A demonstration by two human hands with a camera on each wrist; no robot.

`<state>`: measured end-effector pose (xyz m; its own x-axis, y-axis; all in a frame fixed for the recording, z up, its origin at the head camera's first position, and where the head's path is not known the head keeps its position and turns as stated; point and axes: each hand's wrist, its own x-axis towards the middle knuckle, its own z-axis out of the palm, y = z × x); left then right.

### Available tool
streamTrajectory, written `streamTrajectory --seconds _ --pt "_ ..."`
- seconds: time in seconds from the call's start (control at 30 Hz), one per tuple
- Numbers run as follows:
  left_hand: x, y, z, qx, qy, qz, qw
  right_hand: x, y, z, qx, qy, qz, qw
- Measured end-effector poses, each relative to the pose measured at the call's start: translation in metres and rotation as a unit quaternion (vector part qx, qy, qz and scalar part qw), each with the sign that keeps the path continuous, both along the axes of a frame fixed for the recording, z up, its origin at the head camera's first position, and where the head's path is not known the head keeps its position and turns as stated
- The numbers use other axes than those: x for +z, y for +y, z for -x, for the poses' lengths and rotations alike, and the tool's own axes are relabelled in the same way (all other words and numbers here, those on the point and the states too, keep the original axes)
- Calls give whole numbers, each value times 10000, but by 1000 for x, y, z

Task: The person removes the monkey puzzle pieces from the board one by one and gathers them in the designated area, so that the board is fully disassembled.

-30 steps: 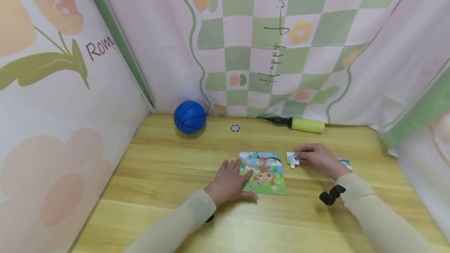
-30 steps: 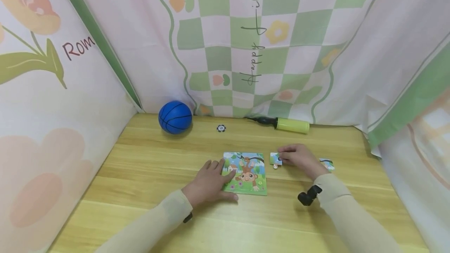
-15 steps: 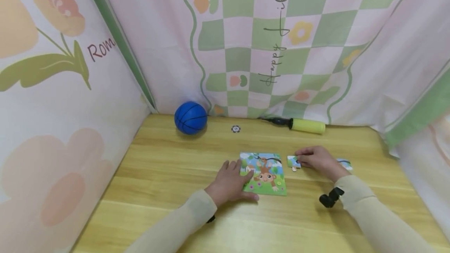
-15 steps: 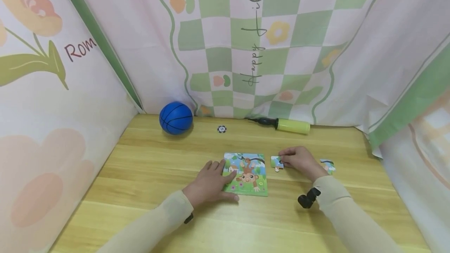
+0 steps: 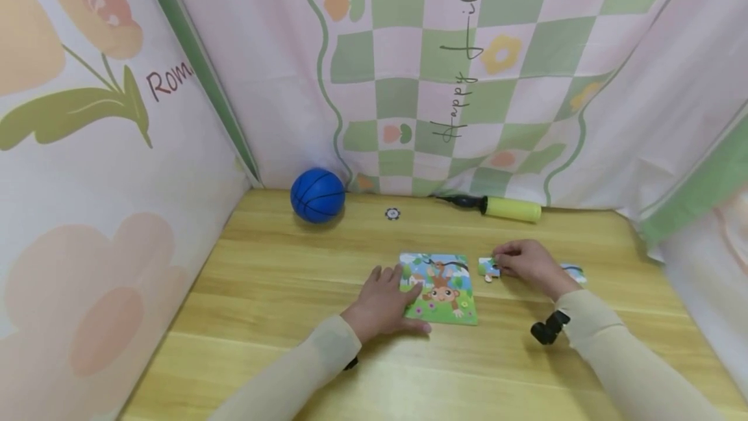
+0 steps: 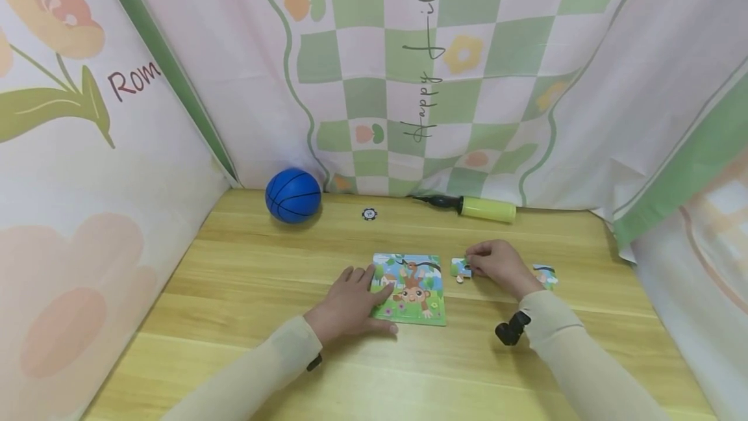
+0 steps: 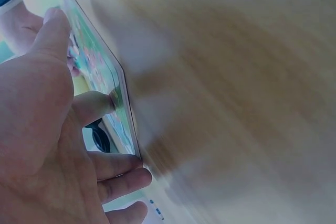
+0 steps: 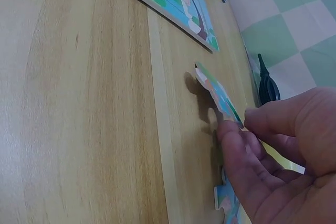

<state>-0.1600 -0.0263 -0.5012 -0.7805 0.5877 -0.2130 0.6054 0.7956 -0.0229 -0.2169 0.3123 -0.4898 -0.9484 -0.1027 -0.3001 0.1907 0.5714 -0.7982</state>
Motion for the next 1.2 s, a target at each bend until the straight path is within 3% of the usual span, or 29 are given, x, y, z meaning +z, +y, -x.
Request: streamTrajectory --seconds 0.2,0.43,0.6,0.7,0.8,1.2 --pt "5 -1 2 -149 231 299 9992 5 -1 -2 83 121 -66 9999" --pt "4 1 0 -259 494 265 9981 10 -21 -7 904 555 -155 9942" --pt "-1 9 -1 -794 738 154 9940 13 -37 -13 1783 966 -786 9761" --pt "0 13 -3 -1237 567 162 9906 14 -45 -17 2214 1039 -1114 9632" --pt "3 15 -4 -1482 367 263 9879 14 -50 -20 2473 1054 -1272 9548" --pt "4 17 -9 -1456 463 347 9876 9 -52 -26 2904 1247 -1227 9408"
